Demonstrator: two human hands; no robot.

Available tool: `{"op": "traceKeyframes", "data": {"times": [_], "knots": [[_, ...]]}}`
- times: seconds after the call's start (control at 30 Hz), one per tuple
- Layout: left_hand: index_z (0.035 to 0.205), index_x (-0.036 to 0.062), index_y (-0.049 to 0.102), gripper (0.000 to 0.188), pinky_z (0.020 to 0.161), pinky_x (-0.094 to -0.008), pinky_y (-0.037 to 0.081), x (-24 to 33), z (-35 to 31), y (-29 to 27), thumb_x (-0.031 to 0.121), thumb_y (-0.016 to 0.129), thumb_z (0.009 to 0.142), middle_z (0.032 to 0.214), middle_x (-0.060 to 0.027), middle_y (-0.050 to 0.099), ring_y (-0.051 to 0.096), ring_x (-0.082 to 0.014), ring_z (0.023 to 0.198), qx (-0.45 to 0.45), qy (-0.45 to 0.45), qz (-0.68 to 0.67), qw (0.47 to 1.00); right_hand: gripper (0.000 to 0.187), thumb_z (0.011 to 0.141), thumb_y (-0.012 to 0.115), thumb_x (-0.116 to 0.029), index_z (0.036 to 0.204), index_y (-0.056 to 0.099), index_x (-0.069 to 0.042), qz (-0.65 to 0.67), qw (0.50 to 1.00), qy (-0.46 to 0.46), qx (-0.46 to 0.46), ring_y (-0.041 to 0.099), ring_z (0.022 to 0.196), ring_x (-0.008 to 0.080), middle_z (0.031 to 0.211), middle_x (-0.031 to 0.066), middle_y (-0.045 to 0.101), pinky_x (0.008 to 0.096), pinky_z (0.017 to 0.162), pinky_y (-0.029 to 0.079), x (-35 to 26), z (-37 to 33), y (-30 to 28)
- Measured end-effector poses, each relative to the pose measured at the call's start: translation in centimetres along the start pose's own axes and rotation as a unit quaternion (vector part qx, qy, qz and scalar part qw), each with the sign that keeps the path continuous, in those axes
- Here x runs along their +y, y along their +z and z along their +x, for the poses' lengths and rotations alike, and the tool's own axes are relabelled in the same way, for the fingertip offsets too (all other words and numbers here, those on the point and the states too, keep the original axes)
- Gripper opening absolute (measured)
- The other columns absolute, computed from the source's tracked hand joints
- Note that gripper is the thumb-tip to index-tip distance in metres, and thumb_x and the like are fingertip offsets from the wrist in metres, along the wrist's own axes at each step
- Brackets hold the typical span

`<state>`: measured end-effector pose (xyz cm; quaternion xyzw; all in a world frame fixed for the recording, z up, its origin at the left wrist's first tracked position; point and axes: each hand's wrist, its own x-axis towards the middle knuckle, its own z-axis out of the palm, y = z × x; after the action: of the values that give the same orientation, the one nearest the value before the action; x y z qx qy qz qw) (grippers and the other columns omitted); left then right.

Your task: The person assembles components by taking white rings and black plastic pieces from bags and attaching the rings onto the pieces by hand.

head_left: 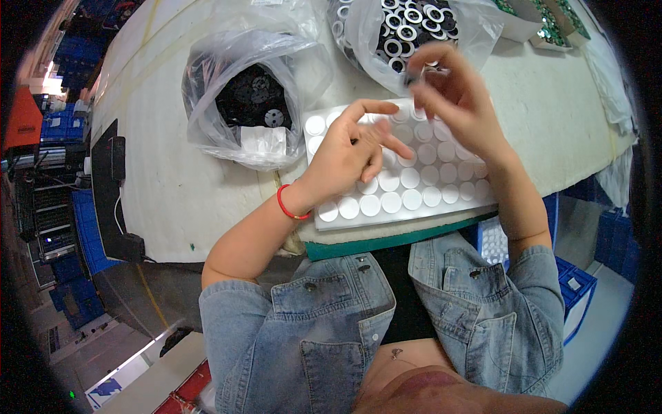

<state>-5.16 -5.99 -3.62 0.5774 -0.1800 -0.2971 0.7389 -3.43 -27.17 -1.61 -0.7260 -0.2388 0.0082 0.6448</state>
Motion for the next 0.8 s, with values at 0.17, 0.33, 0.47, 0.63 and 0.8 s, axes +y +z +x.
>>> {"op": "traceKeyframes", "data": {"times": [0.17, 0.33, 0.47, 0.63, 0.8], "knots": [[0.136, 0.0013, 0.031, 0.079, 0.035, -0.0157, 0.027, 0.6, 0.2, 0.0, 0.066, 0.011, 0.095, 0.096, -0.0243, 0.066, 0.041, -0.0034, 0.041, 0.024, -0.024, -0.004, 0.999, 0.039, 0.088, 0.063, -0.004, 0.123, 0.047, -0.005, -0.055, 0.978, -0.061, 0.191, 0.060, 0.084, 0.0114, 0.110, 0.0053, 0.058, 0.0248, 0.078, 0.048, 1.5, 0.5, -0.9], [0.145, 0.0064, 0.014, 0.082, 0.043, -0.0182, 0.030, 0.9, -0.5, 0.0, 0.069, 0.012, 0.092, 0.106, -0.0144, 0.063, 0.042, -0.0067, 0.049, -0.014, -0.033, -0.047, 0.998, 0.017, 0.086, 0.065, -0.004, 0.102, 0.062, -0.003, -0.157, 0.979, -0.068, -0.107, 0.058, 0.083, 0.0139, 0.093, 0.0053, 0.059, 0.0270, 0.069, 0.047, -0.6, -0.2, 0.8], [0.148, 0.0075, 0.002, 0.090, 0.049, -0.0189, 0.033, 0.0, -0.7, 0.6, 0.074, 0.011, 0.088, 0.099, -0.0086, 0.058, 0.039, -0.0077, 0.052, -0.037, 0.019, 0.051, 0.998, 0.018, 0.080, 0.072, -0.009, 0.095, 0.063, -0.004, -0.191, 0.961, -0.148, -0.137, 0.055, 0.073, 0.0181, 0.083, 0.0067, 0.055, 0.0296, 0.059, 0.044, -0.7, 0.0, 2.2], [0.148, 0.0088, 0.003, 0.099, 0.048, -0.0189, 0.032, 0.4, -0.7, 1.2, 0.080, 0.008, 0.080, 0.099, -0.0099, 0.058, 0.040, -0.0070, 0.053, -0.015, 0.008, 0.081, 0.997, 0.021, 0.078, 0.075, -0.011, 0.094, 0.062, -0.004, -0.184, 0.959, -0.134, -0.171, 0.050, 0.068, 0.0184, 0.081, 0.0061, 0.055, 0.0304, 0.056, 0.041, -0.4, -0.3, 2.5], [0.146, 0.0036, 0.009, 0.085, 0.049, -0.0191, 0.034, -0.3, -0.8, 0.6, 0.069, 0.013, 0.092, 0.099, -0.0089, 0.058, 0.041, -0.0071, 0.054, -0.011, 0.043, 0.073, 0.996, 0.023, 0.077, 0.075, -0.014, 0.093, 0.063, -0.003, -0.218, 0.944, -0.201, -0.145, 0.050, 0.067, 0.0167, 0.079, 0.0050, 0.055, 0.0285, 0.059, 0.041, 0.1, -0.2, 2.9]]}}
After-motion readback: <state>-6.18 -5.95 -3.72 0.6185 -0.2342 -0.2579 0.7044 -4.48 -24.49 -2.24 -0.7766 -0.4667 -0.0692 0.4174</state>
